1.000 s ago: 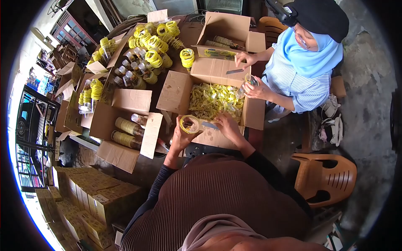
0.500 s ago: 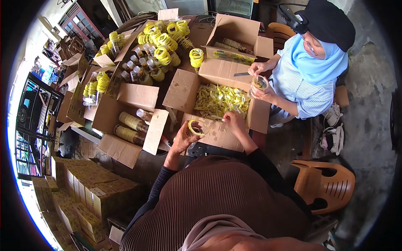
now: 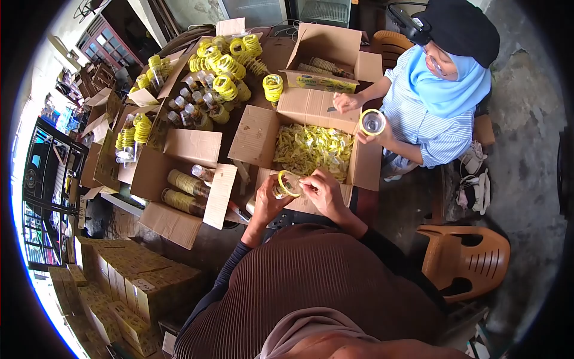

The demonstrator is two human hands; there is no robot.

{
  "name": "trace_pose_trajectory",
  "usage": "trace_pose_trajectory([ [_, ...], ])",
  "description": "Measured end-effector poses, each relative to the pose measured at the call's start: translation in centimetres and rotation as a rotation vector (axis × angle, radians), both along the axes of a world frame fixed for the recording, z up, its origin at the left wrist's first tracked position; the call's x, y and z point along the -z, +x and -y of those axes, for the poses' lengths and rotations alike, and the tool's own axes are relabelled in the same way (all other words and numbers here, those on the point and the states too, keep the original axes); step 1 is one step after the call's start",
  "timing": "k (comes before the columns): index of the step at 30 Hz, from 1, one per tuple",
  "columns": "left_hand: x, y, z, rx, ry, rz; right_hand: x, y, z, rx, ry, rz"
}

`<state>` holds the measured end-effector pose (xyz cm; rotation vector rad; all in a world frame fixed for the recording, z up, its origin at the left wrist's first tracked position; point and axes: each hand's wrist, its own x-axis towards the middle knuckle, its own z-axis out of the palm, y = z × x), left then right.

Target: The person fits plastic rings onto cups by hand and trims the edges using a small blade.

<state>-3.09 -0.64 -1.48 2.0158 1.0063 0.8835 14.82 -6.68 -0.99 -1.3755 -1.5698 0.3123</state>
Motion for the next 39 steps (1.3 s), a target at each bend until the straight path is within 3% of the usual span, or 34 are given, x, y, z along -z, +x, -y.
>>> trace_pose_trajectory([
  [6, 1.0, 0.1, 0.1, -0.012, 0.081, -0.047, 0.0, -0.3, -0.3, -0.016, 0.114, 0.146],
  [9, 1.2, 0.1, 0.1, 0.014, 0.036, -0.056, 2.0, 0.2, -0.9, 0.124, -0.085, -0.034],
  [16, 2.1, -0.4, -0.6, 0.048, -0.177, 0.062, 8.8, 2.9, -0.7, 0.106, -0.48, -0.008],
  [20, 3.0, -0.9, -1.1, 0.14, -0.225, 0.092, 10.0, 3.2, -0.5, 0.156, -0.436, 0.151],
  [22, 3.1, -0.9, -1.0, 0.167, -0.256, 0.094, 9.1, 3.3, -1.1, 0.205, -0.09, 0.259],
  [23, 3.0, -0.8, -1.0, 0.185, -0.25, 0.071, 8.6, 3.2, -1.4, 0.208, -0.092, 0.259],
  [25, 3.2, -0.5, -1.1, 0.209, -0.244, 0.049, 6.0, 2.5, -1.9, 0.041, -0.185, -0.116],
  [29, 2.7, 0.0, -1.2, 0.273, -0.254, 0.03, 2.1, 1.0, -1.8, -0.083, 0.037, -0.048],
  [33, 2.1, 0.2, -1.5, 0.365, -0.305, 0.054, 3.6, 1.0, -1.7, -0.053, -0.018, -0.15],
  [39, 1.3, 0.9, -1.0, 0.412, -0.331, 0.024, 3.1, 1.2, -1.1, 0.011, -0.024, 0.059],
])
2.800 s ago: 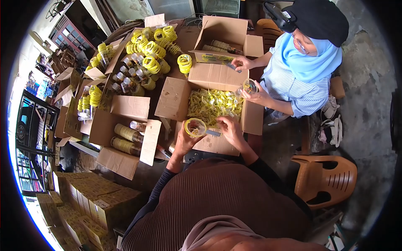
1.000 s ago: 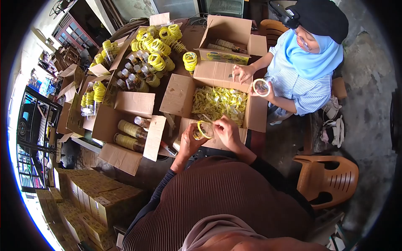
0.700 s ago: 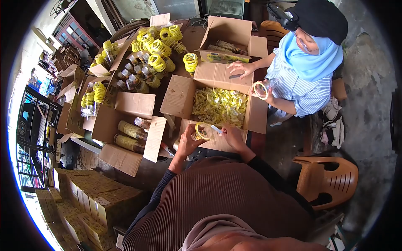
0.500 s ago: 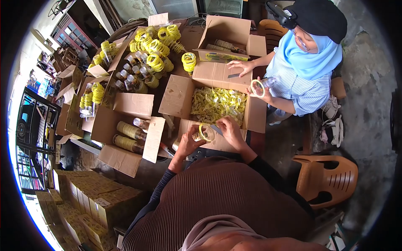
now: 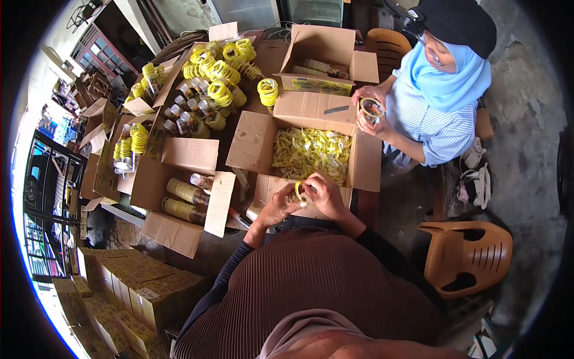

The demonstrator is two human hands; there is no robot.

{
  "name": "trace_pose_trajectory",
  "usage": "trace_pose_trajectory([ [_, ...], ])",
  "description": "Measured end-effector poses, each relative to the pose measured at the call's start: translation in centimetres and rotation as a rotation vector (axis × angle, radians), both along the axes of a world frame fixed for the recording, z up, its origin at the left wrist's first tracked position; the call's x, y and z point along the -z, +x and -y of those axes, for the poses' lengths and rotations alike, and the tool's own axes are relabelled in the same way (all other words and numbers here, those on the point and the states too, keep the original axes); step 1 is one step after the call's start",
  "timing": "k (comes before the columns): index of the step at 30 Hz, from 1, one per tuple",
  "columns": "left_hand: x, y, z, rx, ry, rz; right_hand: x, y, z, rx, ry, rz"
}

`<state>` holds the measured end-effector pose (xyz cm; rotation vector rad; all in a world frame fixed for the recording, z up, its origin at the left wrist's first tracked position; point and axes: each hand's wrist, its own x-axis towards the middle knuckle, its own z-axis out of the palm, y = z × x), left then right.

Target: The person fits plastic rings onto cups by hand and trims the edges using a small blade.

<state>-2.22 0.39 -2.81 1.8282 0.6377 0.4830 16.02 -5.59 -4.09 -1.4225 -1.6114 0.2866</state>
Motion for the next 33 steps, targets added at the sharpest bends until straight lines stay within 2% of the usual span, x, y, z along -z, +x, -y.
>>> trace_pose_trajectory([
  [1, 0.3, 0.0, -0.1, -0.012, 0.007, 0.003, -0.2, -0.2, 0.2, -0.003, 0.001, 0.013],
  [3, 2.4, -0.1, -0.6, 0.133, 0.256, -0.138, -0.1, -0.5, 0.3, -0.03, 0.009, 0.027],
  [4, 3.4, 0.0, -0.9, 0.237, 0.554, -0.096, 0.1, -0.5, 0.3, -0.016, -0.005, 0.026],
  [5, 4.5, -0.1, -0.7, 0.221, 0.558, -0.099, 0.5, -0.4, 0.3, 0.001, -0.021, 0.025],
  [7, 4.0, 0.8, 0.1, 0.094, 0.384, -0.184, 1.3, -0.4, 0.1, 0.017, -0.052, 0.023],
  [8, 3.7, 1.3, 0.6, -0.033, 0.155, -0.29, 1.6, -0.5, 0.2, 0.057, -0.074, -0.022],
  [9, 3.2, 1.6, 0.8, -0.041, 0.156, -0.287, 1.6, -0.5, 0.2, 0.098, -0.097, -0.065],
  [11, 2.8, 2.0, 1.1, -0.054, 0.36, -0.298, 1.9, -0.3, 0.0, 0.111, -0.11, -0.073],
  [15, 2.6, 2.7, 1.0, -0.077, 0.458, -0.26, 1.8, -0.1, -0.2, 0.156, -0.155, -0.181],
  [24, 3.2, 3.2, 0.8, -0.107, 0.451, -0.281, 1.9, 0.5, -1.0, 0.248, -0.16, -0.109],
  [27, 1.0, 2.9, 1.4, -0.076, 0.402, -0.189, 6.7, 4.1, -2.1, 0.364, -0.066, -0.09],
  [29, 5.5, 1.8, 1.0, -0.041, 0.49, -0.16, 7.5, 7.2, -1.9, 0.439, -0.315, -0.298],
  [31, 6.3, 0.8, 0.6, -0.002, 0.571, -0.143, 6.6, 7.6, -1.3, 0.347, -0.35, -0.364],
  [33, 6.6, 0.5, -0.5, -0.059, 0.081, -0.025, 6.2, 7.4, -0.9, 0.108, -0.379, -0.599],
])
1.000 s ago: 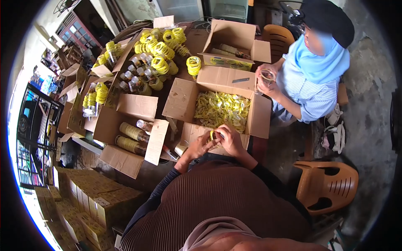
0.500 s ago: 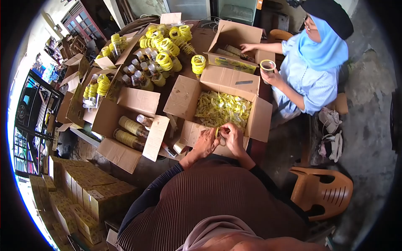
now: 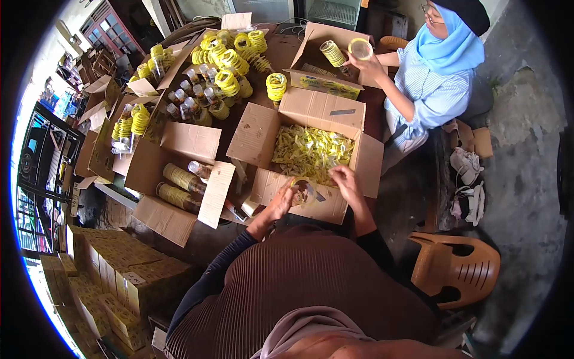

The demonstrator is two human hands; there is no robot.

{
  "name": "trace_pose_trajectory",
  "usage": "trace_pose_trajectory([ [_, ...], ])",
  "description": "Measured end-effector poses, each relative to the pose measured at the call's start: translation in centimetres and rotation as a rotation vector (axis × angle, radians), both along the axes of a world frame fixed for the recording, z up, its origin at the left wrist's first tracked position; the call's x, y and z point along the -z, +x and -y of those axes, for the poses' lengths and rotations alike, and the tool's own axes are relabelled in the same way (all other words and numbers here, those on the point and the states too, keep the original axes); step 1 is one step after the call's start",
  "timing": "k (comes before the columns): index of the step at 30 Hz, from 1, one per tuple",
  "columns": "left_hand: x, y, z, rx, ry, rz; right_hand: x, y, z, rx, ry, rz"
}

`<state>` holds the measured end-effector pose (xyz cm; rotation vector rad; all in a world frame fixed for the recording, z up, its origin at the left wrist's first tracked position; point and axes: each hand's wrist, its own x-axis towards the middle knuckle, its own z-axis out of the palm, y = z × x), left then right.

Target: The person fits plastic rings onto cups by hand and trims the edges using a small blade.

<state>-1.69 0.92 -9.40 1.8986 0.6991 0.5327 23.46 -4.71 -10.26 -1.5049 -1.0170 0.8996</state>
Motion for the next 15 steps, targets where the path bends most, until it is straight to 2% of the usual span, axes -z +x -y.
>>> trace_pose_trajectory([
  [1, 0.3, -0.1, -0.3, 0.018, 0.133, 0.037, -2.3, -1.0, 0.3, -0.065, 0.006, 0.056],
  [2, 0.3, 0.1, -0.5, 0.021, 0.133, 0.042, -3.8, -2.3, 0.7, -0.113, -0.037, -0.115],
  [4, -1.3, 0.4, -0.9, 0.024, -0.119, 0.12, -4.4, -3.5, 0.9, -0.223, 0.025, -0.077],
  [6, -2.8, 0.8, -1.3, 0.044, -0.069, 0.103, -4.6, -3.9, 0.9, -0.265, 0.025, -0.064],
  [8, -2.7, 1.2, -1.7, 0.007, -0.32, 0.113, -4.7, -4.1, 0.8, -0.261, -0.064, -0.25],
  [11, -4.5, 1.5, -1.0, -0.138, -0.216, 0.087, -4.4, -4.3, 0.4, -0.164, -0.053, -0.351],
  [12, -4.4, 1.5, -0.9, -0.139, -0.215, 0.088, -4.4, -4.3, 0.3, -0.102, -0.048, -0.407],
  [14, -4.1, 1.3, -0.6, -0.073, 0.02, 0.128, -4.2, -4.4, 0.3, -0.073, -0.011, -0.444],
  [15, -5.1, 1.4, -0.2, -0.037, 0.052, 0.11, -4.5, -4.5, 0.5, -0.083, -0.002, -0.445],
])
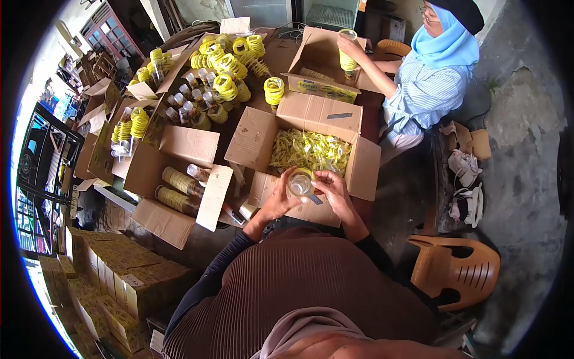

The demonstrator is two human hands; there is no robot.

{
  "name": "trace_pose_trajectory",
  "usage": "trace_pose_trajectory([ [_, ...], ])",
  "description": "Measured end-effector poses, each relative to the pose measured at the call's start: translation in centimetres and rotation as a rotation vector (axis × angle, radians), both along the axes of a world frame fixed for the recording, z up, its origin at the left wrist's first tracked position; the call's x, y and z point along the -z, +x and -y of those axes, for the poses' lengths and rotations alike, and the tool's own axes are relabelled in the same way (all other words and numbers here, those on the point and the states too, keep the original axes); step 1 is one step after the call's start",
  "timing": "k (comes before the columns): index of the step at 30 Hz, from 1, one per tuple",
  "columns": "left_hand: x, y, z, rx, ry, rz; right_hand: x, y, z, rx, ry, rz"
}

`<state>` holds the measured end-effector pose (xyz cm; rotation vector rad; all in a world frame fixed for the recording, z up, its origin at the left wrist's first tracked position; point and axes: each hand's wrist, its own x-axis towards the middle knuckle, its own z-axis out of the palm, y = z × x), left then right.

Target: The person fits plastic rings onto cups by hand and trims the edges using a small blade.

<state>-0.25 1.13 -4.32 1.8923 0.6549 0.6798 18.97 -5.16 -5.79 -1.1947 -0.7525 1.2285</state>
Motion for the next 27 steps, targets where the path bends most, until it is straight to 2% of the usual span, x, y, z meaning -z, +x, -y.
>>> trace_pose_trajectory([
  [7, 0.4, 0.6, -0.1, -0.174, 0.011, 0.069, -0.3, -0.1, 0.3, -0.077, -0.065, -0.155],
  [9, 0.6, 0.2, -0.5, -0.198, 0.02, 0.079, 1.6, 0.0, 0.1, -0.029, -0.07, -0.082],
  [11, 0.9, -0.4, -0.8, -0.23, -0.011, 0.12, 3.5, 0.6, 0.3, 0.013, 0.159, 0.838],
  [12, 0.9, -0.7, -0.8, -0.237, -0.036, 0.13, 3.6, 0.5, 0.5, 0.014, 0.229, 0.989],
  [13, 1.0, -1.0, -0.9, -0.243, -0.034, 0.132, 3.7, 0.3, 0.9, 0.01, 0.233, 0.989],
  [15, 1.2, -1.8, -0.7, -0.191, -0.078, 0.074, 3.8, -0.2, 1.6, 0.046, 0.207, 1.293],
  [17, 1.7, -2.2, -0.1, -0.215, -0.094, 0.109, 4.1, -0.2, 1.6, 0.014, 0.138, 1.286],
  [19, 1.3, -2.4, 0.5, -0.232, 0.008, -0.006, 4.8, 0.3, 1.3, -0.016, 0.073, 1.282],
  [21, 2.1, -2.8, 0.7, -0.279, 0.049, 0.016, 5.8, 0.9, 0.9, -0.03, 0.027, 1.199],
  [23, 1.9, -2.9, 0.9, -0.283, 0.223, -0.08, 6.1, 1.4, 0.9, -0.038, 0.03, 1.178],
  [27, 1.6, -3.4, 0.9, -0.283, 0.203, -0.112, 5.2, 1.9, 0.6, -0.03, -0.012, 1.187],
])
